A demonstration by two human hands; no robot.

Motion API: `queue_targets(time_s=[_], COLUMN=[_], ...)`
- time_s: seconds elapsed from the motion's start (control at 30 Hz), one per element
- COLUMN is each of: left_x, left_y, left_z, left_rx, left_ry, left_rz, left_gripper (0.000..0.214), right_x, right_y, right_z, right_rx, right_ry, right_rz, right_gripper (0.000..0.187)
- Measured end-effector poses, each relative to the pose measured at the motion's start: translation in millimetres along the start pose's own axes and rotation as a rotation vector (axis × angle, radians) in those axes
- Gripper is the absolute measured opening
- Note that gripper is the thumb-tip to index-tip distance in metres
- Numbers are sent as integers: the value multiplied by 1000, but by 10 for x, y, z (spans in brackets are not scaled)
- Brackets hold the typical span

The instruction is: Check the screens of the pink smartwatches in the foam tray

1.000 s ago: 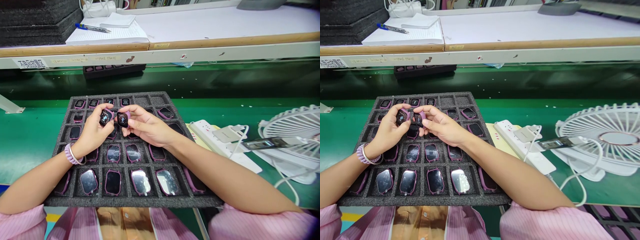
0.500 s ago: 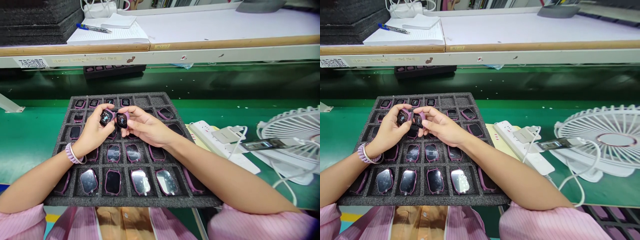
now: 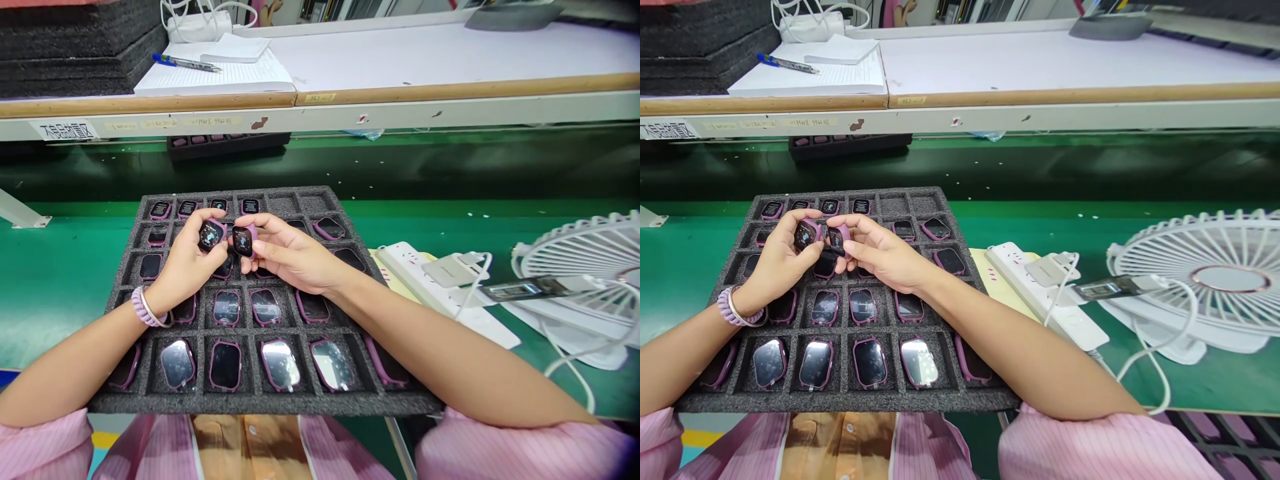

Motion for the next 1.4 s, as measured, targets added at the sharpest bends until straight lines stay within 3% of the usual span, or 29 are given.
queue_targets(time_s=[0.8, 0.97, 1.1, 1.27, 1.4], left_x=[56, 107, 118, 55, 53], left_y=[-2, -59, -127, -148, -160], left_z=[-6, 26, 21, -4, -8], left_rx=[3, 67, 132, 142, 141], left_ry=[40, 71, 173, 228, 255], left_rz=[10, -237, -504, -748, -815], left_gripper=[39, 59, 73, 63, 54], right_x=[-19, -51, -45, -23, -7], right_y=[28, 85, 170, 204, 191], right_z=[1, 8, 6, 0, -10], right_rx=[1, -61, -144, -198, -209], right_ry=[15, -38, -52, -25, -4], right_rz=[52, 140, 194, 170, 108], right_gripper=[48, 53, 51, 47, 48])
Point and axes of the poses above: each hand's wrist, its own z-axis towards the middle knuckle, its own y-axis out of the back of the hand, x = y × z, the point moved 7 cm from there along z, towards the middle knuckle, and after that the axes turned 14 degrees about x, right-handed, at the moved point
